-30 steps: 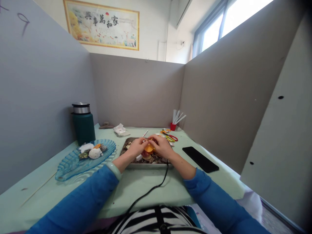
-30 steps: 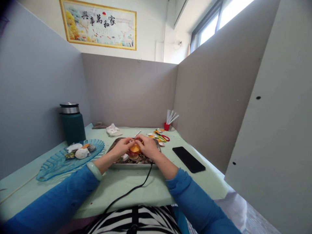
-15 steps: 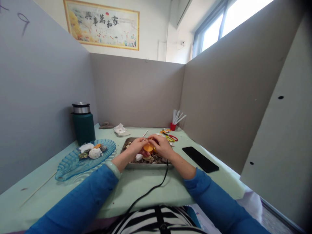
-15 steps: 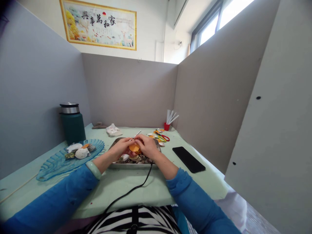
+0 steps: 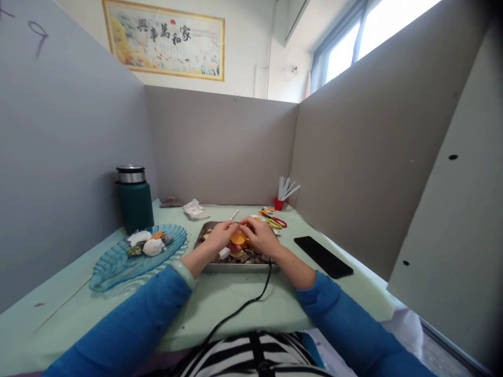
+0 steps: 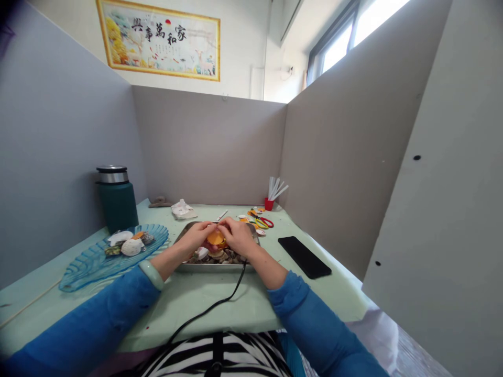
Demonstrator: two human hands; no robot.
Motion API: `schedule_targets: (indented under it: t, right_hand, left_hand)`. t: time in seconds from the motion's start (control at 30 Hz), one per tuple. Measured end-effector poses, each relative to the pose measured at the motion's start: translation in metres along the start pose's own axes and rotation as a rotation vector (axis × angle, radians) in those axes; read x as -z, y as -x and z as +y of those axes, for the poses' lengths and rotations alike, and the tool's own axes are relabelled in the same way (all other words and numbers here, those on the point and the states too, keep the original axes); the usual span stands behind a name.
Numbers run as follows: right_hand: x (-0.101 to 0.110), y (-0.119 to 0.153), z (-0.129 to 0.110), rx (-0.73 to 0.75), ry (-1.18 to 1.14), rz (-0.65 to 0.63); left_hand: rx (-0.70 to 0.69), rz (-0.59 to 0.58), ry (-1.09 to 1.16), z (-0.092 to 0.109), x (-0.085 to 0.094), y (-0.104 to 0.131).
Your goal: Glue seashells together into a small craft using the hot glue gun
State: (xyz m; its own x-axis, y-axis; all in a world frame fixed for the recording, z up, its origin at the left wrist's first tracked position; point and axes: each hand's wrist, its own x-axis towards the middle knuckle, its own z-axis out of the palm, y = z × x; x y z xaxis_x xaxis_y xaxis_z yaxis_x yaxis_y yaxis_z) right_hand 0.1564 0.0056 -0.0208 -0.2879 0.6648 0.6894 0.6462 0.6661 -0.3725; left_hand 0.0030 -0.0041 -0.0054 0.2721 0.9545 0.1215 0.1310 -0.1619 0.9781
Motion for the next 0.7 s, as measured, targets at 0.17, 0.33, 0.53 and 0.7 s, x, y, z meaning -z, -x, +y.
schedule_targets:
  t: [0.17,0.33,0.53,0.7]
  right_hand:
    - [-0.001,0.0,0.0,0.003,-0.022,-0.008]
    - [0.0,0.0,-0.001,-0.013,0.0,0.003]
    - [0.0,-0.001,0.001,-0.026,0.096,-0.045]
    - [-0.001,-0.001,0.001,0.004,0.134,-0.055]
  left_hand:
    - [-0.006,-0.008,-0.016,0.0,0.0,0.001]
    - [-0.066,0.014,-0.105,-0.004,0.001,-0.002]
    - [-0.114,0.072,-0.288,-0.01,0.003,-0.008]
    - [-0.198,0.151,-0.515,-0.011,0.006,-0.011]
